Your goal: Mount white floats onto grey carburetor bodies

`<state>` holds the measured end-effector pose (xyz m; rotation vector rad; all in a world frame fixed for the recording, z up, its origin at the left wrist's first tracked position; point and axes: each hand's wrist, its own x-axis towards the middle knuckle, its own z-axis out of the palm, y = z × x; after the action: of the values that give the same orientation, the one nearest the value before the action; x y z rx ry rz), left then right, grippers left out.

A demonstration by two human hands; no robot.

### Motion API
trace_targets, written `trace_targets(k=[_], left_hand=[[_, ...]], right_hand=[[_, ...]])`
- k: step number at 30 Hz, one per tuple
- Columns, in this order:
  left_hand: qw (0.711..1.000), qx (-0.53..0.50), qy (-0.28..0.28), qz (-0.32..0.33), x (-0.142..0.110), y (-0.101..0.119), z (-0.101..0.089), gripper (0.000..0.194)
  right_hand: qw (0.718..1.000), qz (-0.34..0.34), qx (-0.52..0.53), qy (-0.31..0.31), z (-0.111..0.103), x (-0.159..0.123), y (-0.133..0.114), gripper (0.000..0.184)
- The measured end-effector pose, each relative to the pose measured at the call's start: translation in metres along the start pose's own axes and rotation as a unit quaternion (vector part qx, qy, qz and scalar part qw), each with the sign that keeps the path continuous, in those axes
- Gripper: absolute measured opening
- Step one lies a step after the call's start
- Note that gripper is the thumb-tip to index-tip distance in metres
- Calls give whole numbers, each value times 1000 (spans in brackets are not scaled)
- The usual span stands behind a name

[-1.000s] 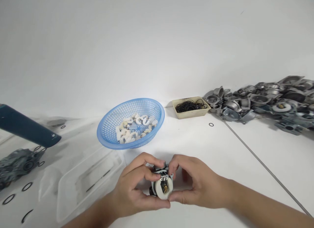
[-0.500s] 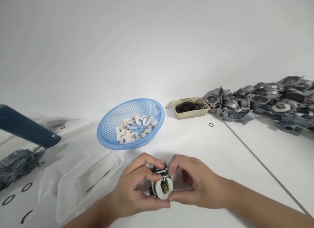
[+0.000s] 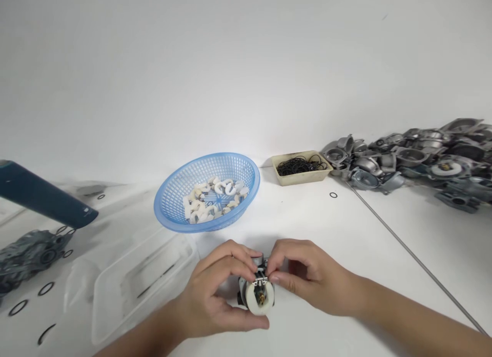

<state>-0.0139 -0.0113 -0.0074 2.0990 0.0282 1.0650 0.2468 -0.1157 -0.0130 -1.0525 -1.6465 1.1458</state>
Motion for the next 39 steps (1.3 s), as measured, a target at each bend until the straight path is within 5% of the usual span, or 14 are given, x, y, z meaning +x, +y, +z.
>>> trace_targets(k=[31,39], left_hand=[[1000,13,-14,-19,-4,-1,-1,58],[1000,12,-13,-17,-5,-1,0,60]], right_hand=[[998,52,27,5,3,2,-5,37],[999,-6,-34,-15,2,-1,-25,11]])
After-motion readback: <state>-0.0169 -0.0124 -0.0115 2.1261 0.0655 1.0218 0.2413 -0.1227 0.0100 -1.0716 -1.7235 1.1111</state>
